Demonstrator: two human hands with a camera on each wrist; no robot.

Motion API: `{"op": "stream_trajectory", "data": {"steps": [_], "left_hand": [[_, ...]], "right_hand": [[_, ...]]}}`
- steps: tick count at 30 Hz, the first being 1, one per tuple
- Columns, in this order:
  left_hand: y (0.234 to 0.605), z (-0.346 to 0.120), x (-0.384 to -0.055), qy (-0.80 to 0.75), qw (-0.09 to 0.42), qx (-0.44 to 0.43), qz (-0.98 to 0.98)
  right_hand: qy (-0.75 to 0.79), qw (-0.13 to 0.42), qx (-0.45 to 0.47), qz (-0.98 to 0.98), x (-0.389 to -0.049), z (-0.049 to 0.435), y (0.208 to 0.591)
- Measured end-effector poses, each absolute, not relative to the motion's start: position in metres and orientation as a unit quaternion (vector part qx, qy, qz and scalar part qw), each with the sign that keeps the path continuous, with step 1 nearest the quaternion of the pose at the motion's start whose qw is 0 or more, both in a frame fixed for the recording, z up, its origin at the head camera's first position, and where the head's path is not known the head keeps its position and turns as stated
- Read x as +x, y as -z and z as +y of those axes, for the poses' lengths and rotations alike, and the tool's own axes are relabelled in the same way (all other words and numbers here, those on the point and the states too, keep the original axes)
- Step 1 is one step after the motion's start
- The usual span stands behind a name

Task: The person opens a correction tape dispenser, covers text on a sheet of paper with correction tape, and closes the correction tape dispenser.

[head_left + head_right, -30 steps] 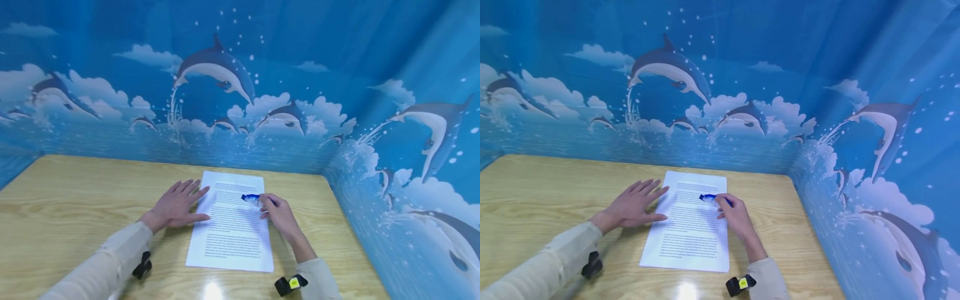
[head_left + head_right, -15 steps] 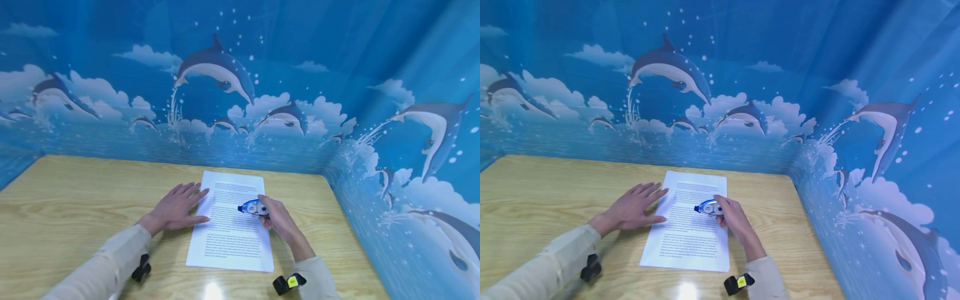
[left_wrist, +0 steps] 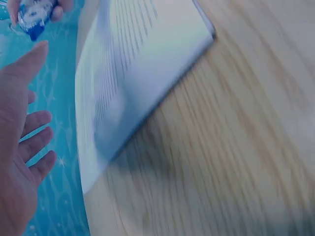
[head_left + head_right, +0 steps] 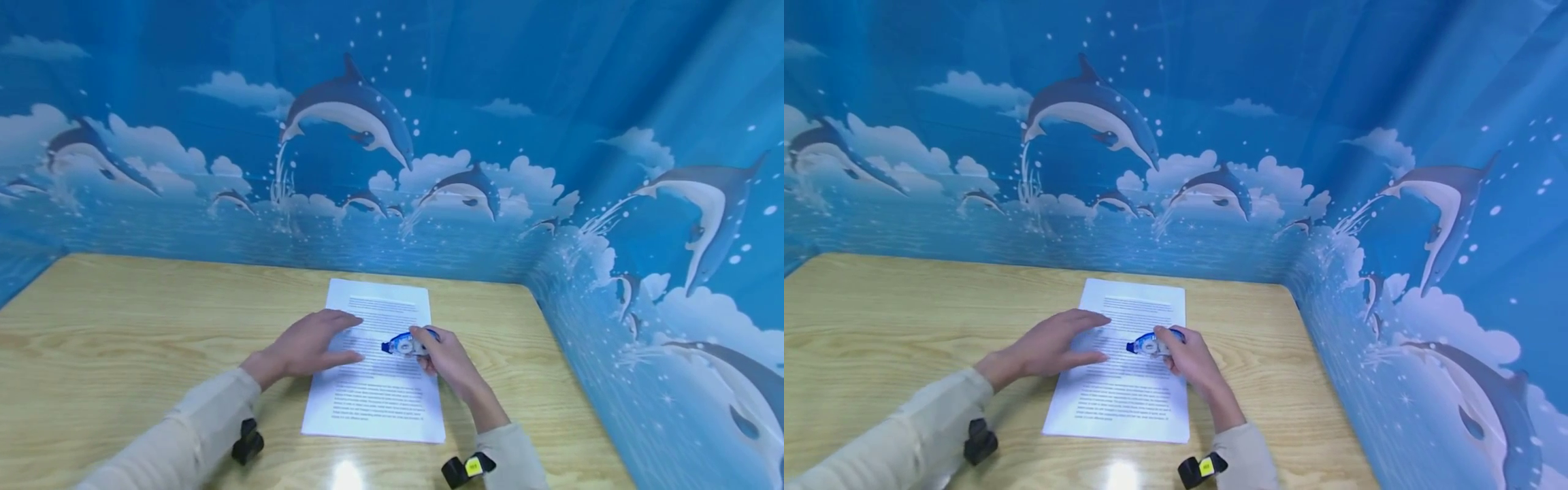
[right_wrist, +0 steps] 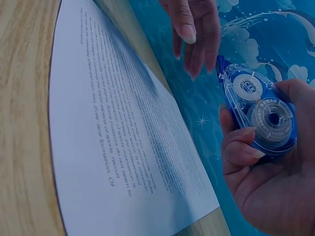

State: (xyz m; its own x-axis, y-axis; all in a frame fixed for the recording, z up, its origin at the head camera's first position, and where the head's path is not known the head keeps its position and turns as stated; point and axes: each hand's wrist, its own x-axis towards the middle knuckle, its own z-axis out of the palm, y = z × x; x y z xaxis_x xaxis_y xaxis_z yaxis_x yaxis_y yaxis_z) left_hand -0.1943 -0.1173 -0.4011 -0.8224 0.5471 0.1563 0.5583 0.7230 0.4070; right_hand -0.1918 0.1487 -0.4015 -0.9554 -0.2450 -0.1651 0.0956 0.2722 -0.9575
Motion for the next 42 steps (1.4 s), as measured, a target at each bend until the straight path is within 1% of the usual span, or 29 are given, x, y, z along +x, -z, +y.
{"op": "stream_trajectory", "data": {"steps": [4, 9, 14, 16, 21, 30, 34, 38, 42], "left_hand": [[0.399, -0.106, -0.193, 0.272, 0.014, -0.311, -0.911], [0.394, -0.095, -0.190, 0.316, 0.000, -0.317, -0.894], [0.392, -0.089, -0.189, 0.322, -0.006, -0.323, -0.890], [0.392, -0.088, -0.189, 0.329, -0.009, -0.326, -0.886], [0.394, -0.087, -0.191, 0.376, -0.027, -0.328, -0.866], [0.405, -0.081, -0.192, 0.446, -0.070, -0.299, -0.841], [0.408, -0.076, -0.191, 0.465, -0.077, -0.273, -0.838], [0.413, -0.073, -0.189, 0.482, -0.085, -0.253, -0.834], [0.416, -0.069, -0.187, 0.509, -0.082, -0.238, -0.823]], "right_hand": [[0.599, 0.141, -0.052, 0.787, -0.190, 0.148, 0.402], [0.589, 0.150, -0.059, 0.792, -0.187, 0.146, 0.400], [0.584, 0.165, -0.067, 0.792, -0.174, 0.140, 0.376], [0.585, 0.165, -0.070, 0.791, -0.172, 0.139, 0.373], [0.590, 0.158, -0.063, 0.789, -0.182, 0.144, 0.394], [0.620, 0.125, -0.060, 0.773, -0.181, 0.144, 0.398], [0.631, 0.113, -0.046, 0.766, -0.179, 0.144, 0.399], [0.641, 0.115, -0.037, 0.758, -0.178, 0.142, 0.398], [0.639, 0.110, -0.034, 0.760, -0.177, 0.139, 0.395]]}}
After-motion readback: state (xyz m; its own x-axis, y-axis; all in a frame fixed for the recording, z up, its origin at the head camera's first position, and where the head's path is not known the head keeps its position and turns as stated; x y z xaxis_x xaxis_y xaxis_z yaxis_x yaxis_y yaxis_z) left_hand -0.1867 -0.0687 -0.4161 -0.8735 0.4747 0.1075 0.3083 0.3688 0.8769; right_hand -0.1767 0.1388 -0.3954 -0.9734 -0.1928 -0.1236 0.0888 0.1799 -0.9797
